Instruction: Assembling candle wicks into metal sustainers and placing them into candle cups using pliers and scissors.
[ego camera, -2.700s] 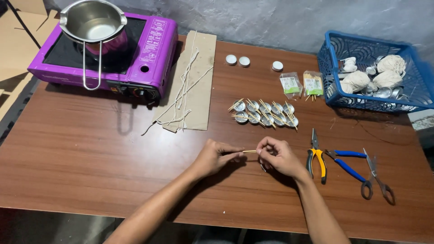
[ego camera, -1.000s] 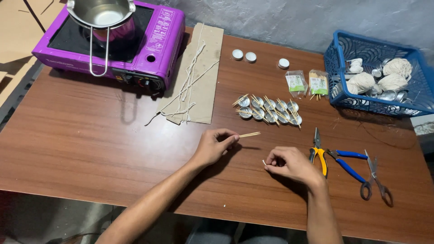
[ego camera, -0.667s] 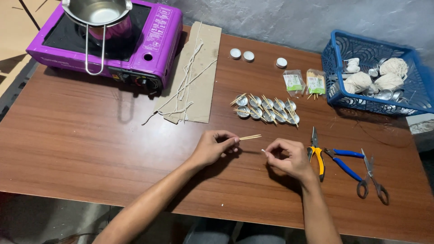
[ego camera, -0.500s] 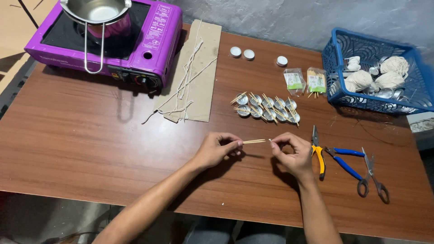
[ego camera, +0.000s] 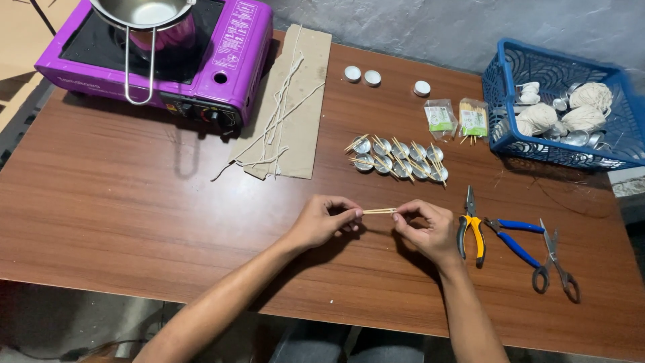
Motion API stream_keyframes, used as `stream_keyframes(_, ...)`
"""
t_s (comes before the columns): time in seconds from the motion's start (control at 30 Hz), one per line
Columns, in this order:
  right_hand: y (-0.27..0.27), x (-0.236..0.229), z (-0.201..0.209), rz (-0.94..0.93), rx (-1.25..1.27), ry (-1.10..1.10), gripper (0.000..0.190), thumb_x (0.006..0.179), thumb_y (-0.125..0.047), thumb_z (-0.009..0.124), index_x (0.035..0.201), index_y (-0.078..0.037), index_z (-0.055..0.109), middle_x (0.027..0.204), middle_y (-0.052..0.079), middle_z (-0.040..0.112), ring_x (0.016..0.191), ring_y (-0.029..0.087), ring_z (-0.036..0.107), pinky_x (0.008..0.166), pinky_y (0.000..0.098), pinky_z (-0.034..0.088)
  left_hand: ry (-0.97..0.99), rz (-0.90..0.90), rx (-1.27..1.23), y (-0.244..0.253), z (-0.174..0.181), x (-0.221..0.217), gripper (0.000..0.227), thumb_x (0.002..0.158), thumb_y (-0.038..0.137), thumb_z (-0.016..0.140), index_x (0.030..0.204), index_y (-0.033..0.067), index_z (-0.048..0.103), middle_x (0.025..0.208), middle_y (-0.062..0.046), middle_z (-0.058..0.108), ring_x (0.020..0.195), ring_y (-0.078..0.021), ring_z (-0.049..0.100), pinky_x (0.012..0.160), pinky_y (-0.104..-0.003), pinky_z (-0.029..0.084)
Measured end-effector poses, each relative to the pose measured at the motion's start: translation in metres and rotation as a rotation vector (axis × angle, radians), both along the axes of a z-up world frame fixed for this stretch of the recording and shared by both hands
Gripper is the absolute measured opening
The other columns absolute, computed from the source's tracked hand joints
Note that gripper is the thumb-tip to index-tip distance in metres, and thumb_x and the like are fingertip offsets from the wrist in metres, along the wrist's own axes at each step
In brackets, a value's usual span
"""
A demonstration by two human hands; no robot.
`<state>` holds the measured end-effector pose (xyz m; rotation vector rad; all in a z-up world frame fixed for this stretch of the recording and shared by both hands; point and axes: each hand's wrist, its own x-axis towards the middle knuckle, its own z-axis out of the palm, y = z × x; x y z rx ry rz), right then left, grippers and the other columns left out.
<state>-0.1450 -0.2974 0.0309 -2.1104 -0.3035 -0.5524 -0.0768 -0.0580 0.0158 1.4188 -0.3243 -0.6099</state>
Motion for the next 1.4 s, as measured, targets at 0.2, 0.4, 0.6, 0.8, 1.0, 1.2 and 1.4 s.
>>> stream_keyframes(0.2, 0.029, 0.0, -0.019, -0.047, 0.419, 0.088, 0.01, 0.08, 0.004, 0.082, 0.088, 0.004, 0.075, 0.072, 0.014, 0.076, 0.066, 0.01, 0.067, 0.056, 0.027, 0.058, 0.005, 0.012, 0.007, 0.0, 0.0, 0.001, 0.017, 0.092, 0.014, 0.072, 0.102, 0.0004, 0.075, 0.072, -0.014, 0.076, 0.062, -0.0145, 0.073, 0.048, -0.02, 0.057)
stream_keyframes(0.4, 0.033, 0.0, -0.027, 0.007, 0.701, 0.238, 0.037, 0.084, 0.003, 0.08, 0.104, -0.003, 0.049, 0.086, 0.017, 0.076, 0.075, 0.019, 0.075, 0.064, 0.0279, 0.066, 0.005, 0.017, 0.001, 0.002, 0.009, -0.002, 0.017, 0.092, 0.012, 0.071, 0.102, -0.0011, 0.075, 0.079, -0.016, 0.078, 0.065, -0.0159, 0.075, 0.049, -0.022, 0.058)
stream_keyframes(0.6, 0.036, 0.001, -0.02, 0.029, 0.507, 0.216, 0.048, 0.087, 0.002, 0.076, 0.13, 0.001, 0.053, 0.089, 0.018, 0.078, 0.081, 0.016, 0.074, 0.075, 0.0321, 0.066, 0.025, 0.019, -0.002, 0.005, 0.016, -0.003, 0.016, 0.092, 0.012, 0.071, 0.102, -0.0011, 0.074, 0.08, -0.015, 0.078, 0.066, -0.0159, 0.075, 0.049, -0.022, 0.059)
stream_keyframes(0.8, 0.037, 0.004, -0.014, 0.016, 0.384, 0.22, 0.033, 0.087, 0.001, 0.077, 0.117, 0.0, 0.066, 0.089, 0.017, 0.081, 0.078, 0.016, 0.075, 0.069, 0.0311, 0.065, 0.01, 0.019, 0.01, 0.006, 0.017, -0.003, 0.015, 0.092, 0.01, 0.068, 0.101, -0.0012, 0.074, 0.08, -0.013, 0.077, 0.068, -0.0152, 0.075, 0.05, -0.022, 0.059)
stream_keyframes(1.0, 0.028, 0.006, -0.024, 0.011, 0.336, 0.253, 0.042, 0.082, -0.002, 0.082, 0.122, -0.002, 0.067, 0.094, 0.017, 0.081, 0.081, 0.021, 0.078, 0.071, 0.0342, 0.065, -0.033, 0.034, 0.032, 0.004, 0.01, -0.001, 0.012, 0.091, 0.009, 0.07, 0.096, -0.0007, 0.075, 0.077, -0.013, 0.077, 0.065, -0.0155, 0.075, 0.049, -0.023, 0.059)
stream_keyframes(1.2, 0.018, 0.01, -0.018, 0.024, 0.024, 0.101, 0.03, 0.085, -0.012, 0.082, 0.113, -0.007, 0.077, 0.094, 0.013, 0.08, 0.087, 0.028, 0.078, 0.069, 0.0386, 0.063, -0.089, 0.055, 0.064, 0.004, 0.016, -0.002, 0.011, 0.089, 0.007, 0.07, 0.093, -0.0006, 0.076, 0.072, -0.012, 0.076, 0.062, -0.0138, 0.073, 0.049, -0.023, 0.059)
stream_keyframes(1.4, 0.022, 0.009, -0.011, 0.089, -0.059, 0.047, 0.014, 0.091, -0.01, 0.076, 0.103, -0.011, 0.083, 0.087, 0.008, 0.08, 0.078, 0.024, 0.077, 0.071, 0.0353, 0.06, -0.268, 0.058, 0.119, 0.002, 0.0, 0.004, 0.008, 0.088, 0.005, 0.071, 0.091, 0.0004, 0.077, 0.069, -0.013, 0.076, 0.058, -0.0159, 0.073, 0.045, -0.025, 0.059)
